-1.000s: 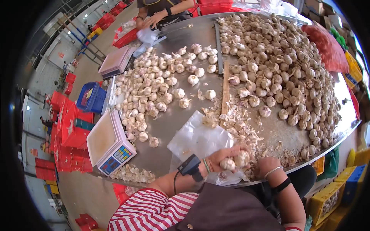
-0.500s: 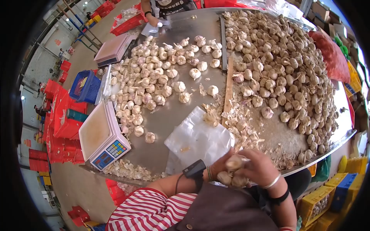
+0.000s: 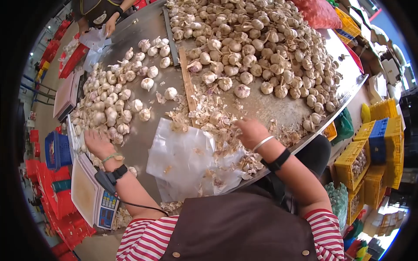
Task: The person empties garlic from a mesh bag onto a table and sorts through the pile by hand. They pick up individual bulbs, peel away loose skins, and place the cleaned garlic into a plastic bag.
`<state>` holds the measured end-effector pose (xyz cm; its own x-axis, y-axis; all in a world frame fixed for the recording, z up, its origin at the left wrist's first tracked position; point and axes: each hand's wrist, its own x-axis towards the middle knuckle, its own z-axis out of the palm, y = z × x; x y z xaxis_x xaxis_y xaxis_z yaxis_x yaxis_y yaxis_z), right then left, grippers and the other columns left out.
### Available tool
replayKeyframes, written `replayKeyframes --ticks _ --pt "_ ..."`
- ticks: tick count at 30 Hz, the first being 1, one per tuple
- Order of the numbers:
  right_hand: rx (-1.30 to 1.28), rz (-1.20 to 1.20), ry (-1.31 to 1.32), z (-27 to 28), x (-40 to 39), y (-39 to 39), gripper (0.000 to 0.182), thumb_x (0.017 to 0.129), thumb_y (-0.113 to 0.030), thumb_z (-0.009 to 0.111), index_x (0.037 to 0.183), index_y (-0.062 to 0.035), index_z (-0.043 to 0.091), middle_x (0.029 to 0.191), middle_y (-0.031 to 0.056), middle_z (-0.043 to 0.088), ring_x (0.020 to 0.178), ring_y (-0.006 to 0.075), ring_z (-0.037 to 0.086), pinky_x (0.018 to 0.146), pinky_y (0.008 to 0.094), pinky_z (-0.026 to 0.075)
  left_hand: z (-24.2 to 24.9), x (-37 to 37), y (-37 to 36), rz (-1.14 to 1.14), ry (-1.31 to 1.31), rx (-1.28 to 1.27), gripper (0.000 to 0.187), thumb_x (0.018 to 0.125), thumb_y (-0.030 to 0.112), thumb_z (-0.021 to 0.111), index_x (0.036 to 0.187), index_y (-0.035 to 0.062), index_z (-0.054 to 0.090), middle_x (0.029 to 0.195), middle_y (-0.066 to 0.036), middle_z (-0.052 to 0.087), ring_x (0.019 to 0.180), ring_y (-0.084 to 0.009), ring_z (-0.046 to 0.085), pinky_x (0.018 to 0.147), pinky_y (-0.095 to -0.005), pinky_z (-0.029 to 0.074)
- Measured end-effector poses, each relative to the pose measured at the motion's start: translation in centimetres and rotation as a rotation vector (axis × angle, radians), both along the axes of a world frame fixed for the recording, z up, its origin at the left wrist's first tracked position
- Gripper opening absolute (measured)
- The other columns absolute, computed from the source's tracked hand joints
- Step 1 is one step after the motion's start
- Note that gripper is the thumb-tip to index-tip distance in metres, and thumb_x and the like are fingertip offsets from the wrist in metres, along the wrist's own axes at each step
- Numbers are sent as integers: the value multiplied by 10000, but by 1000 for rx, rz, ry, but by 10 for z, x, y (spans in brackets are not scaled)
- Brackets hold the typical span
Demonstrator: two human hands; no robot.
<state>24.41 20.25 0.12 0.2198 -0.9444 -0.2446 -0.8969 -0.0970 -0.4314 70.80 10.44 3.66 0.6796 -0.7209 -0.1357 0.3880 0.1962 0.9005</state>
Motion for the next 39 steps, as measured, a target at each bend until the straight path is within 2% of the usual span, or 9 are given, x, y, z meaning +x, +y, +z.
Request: replayKeyframes --ticks 6,12,14,20,26,28,34,36,39 --pt "3 52 187 -14 22 -2 282 746 -123 625 1019 -55 605 992 170 612 1005 352 582 859 428 488 -32 -162 17 -823 -849 70 214 893 131 605 1075 29 654 1004 -47 643 902 -131 602 803 -280 497" --pt "-89 -131 5 6 -41 7 334 742 -183 681 1042 -45 623 915 139 640 832 292 627 722 386 530 -82 -288 32 -1173 -1548 -88 246 787 182 670 1004 71 636 952 -128 620 890 -294 610 785 -398 507" --pt "267 -588 -712 18 -81 18 359 794 -247 686 1091 -64 604 871 59 638 720 153 616 557 265 499 -81 -283 21 -1177 -1600 -32 277 761 188 687 1021 106 635 932 -165 607 891 -343 596 790 -428 504" --pt "184 -1003 -1312 28 -83 25 306 939 -352 566 1127 -112 592 815 8 622 610 74 571 411 176 332 -55 -247 16 -1077 353 136 302 844 220 699 1072 59 586 953 -69 643 907 -190 645 728 -344 568" --pt "186 -286 -929 48 29 -24 441 895 -210 646 1278 -30 519 1017 107 662 793 157 666 602 267 526 -42 -219 60 -1393 905 211 960 817 820 267 1342 35 439 1277 -203 532 1041 -361 618 694 -419 597" --pt "81 121 -960 40 64 -26 538 886 -234 665 1328 -5 460 1077 168 639 873 221 676 730 346 546 -64 -200 78 -1440 860 40 897 860 773 265 1399 66 380 1329 -220 500 1054 -362 603 660 -397 583" --pt "-151 166 -567 -1 85 -43 406 845 -64 583 1247 -78 526 1264 181 527 1125 379 538 929 459 454 -63 -104 63 -865 883 -84 579 902 560 522 1210 70 531 1068 -162 615 890 -282 620 642 -378 570" --pt "-132 293 17 -23 76 -37 397 820 -65 572 1215 -111 556 1250 165 536 1118 361 542 928 433 448 -29 -70 36 -477 641 92 428 919 449 522 1114 70 566 993 -130 626 918 -279 627 680 -413 575" --pt "-166 271 -79 -28 72 -28 358 789 -93 578 1146 -123 578 1173 130 565 1070 337 555 883 438 458 -31 -22 19 -135 -214 179 357 920 336 574 1173 90 517 1086 -86 579 1001 -177 534 867 -381 454"
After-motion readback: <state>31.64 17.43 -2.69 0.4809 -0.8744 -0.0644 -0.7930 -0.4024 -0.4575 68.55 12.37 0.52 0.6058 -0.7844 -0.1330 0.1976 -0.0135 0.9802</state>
